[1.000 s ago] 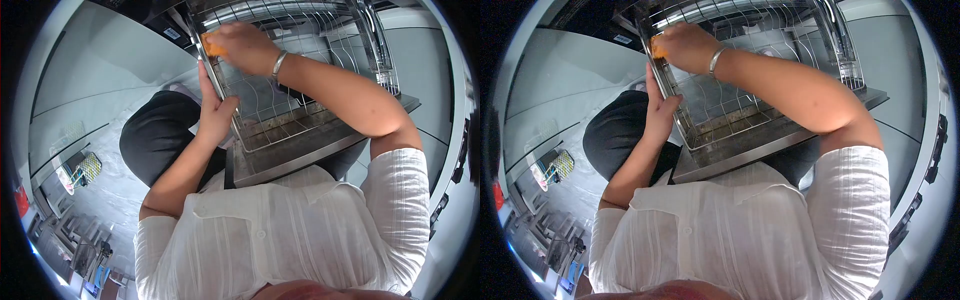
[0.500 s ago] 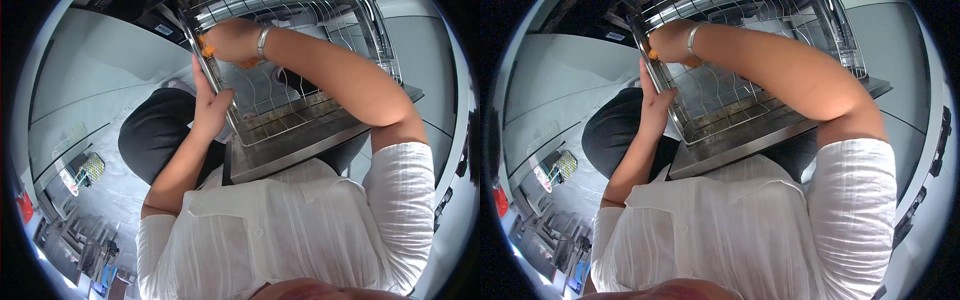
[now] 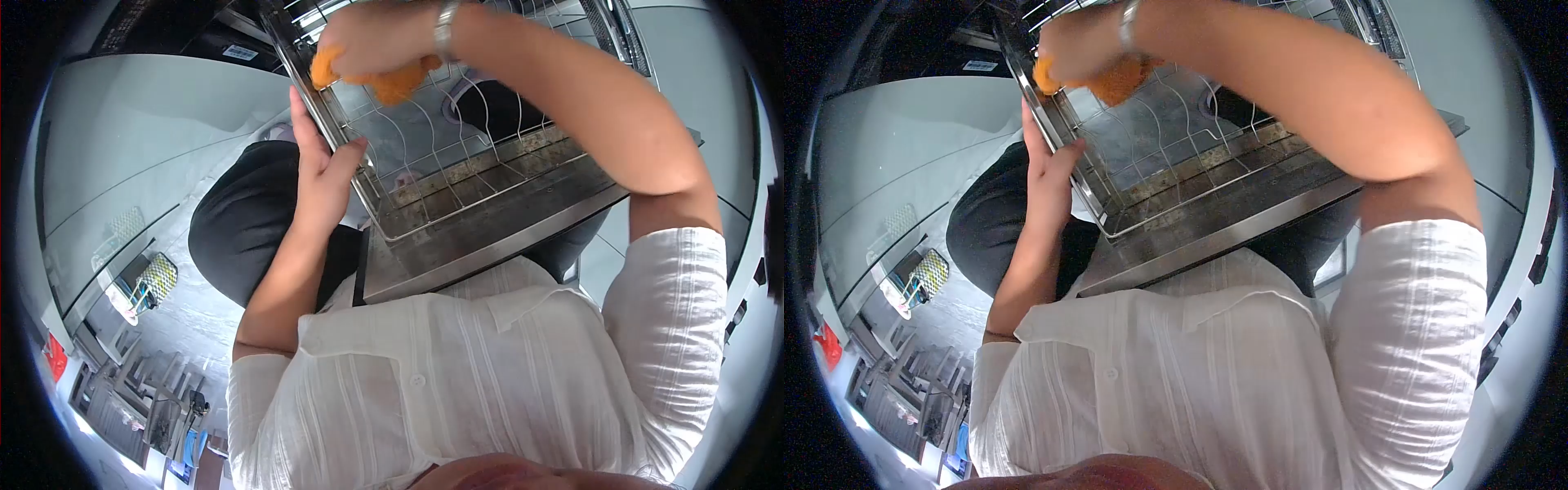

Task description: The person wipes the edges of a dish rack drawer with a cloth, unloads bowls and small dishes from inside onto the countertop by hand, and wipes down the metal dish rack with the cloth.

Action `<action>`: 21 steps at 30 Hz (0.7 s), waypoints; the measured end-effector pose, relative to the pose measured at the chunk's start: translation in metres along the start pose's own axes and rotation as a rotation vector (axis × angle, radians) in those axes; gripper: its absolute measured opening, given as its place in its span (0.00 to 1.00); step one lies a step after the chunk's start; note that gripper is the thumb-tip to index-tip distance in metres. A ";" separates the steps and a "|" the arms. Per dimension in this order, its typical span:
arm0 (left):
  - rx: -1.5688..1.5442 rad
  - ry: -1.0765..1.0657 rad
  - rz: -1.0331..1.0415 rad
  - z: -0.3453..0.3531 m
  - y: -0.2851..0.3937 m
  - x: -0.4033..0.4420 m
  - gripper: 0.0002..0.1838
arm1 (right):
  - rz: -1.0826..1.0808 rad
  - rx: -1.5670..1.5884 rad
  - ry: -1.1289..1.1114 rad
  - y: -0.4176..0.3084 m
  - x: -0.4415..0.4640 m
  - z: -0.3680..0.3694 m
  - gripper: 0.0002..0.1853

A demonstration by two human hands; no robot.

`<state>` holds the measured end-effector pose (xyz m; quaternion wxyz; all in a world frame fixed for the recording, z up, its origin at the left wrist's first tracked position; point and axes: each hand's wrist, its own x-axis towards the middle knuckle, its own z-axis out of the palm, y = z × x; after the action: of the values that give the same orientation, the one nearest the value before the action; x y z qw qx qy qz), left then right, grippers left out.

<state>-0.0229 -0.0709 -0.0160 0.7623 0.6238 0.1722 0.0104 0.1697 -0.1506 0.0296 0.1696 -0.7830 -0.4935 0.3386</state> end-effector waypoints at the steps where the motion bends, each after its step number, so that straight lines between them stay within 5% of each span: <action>1: -0.003 -0.003 0.005 -0.001 0.001 0.001 0.52 | -0.033 0.077 0.059 0.004 -0.012 -0.014 0.13; 4: -0.018 -0.003 0.016 0.000 0.002 -0.001 0.50 | 0.026 0.378 0.172 0.011 -0.066 -0.058 0.13; 5: -0.022 -0.007 0.019 -0.001 0.001 -0.001 0.49 | 0.235 0.241 0.221 0.006 -0.077 -0.066 0.14; 9: 0.025 0.050 0.004 0.000 0.001 0.007 0.47 | 0.220 0.525 0.420 0.015 -0.154 -0.073 0.15; 13: 0.100 0.189 0.046 0.004 0.002 0.017 0.38 | 0.298 0.573 0.655 0.015 -0.220 -0.048 0.12; 15: 0.150 0.321 0.023 0.005 0.006 0.023 0.25 | 0.368 0.569 0.736 0.024 -0.249 -0.030 0.15; 18: 0.337 0.417 0.027 -0.008 -0.004 0.027 0.23 | 0.216 0.213 0.939 0.020 -0.255 -0.007 0.16; 21: 0.006 0.421 -0.089 -0.025 -0.027 0.026 0.24 | -0.031 0.040 1.202 0.037 -0.249 0.018 0.15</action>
<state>-0.0108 -0.0472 -0.0519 0.7073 0.6019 0.3552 0.1063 0.1105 -0.3899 0.0853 0.4386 -0.8265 -0.3162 -0.1568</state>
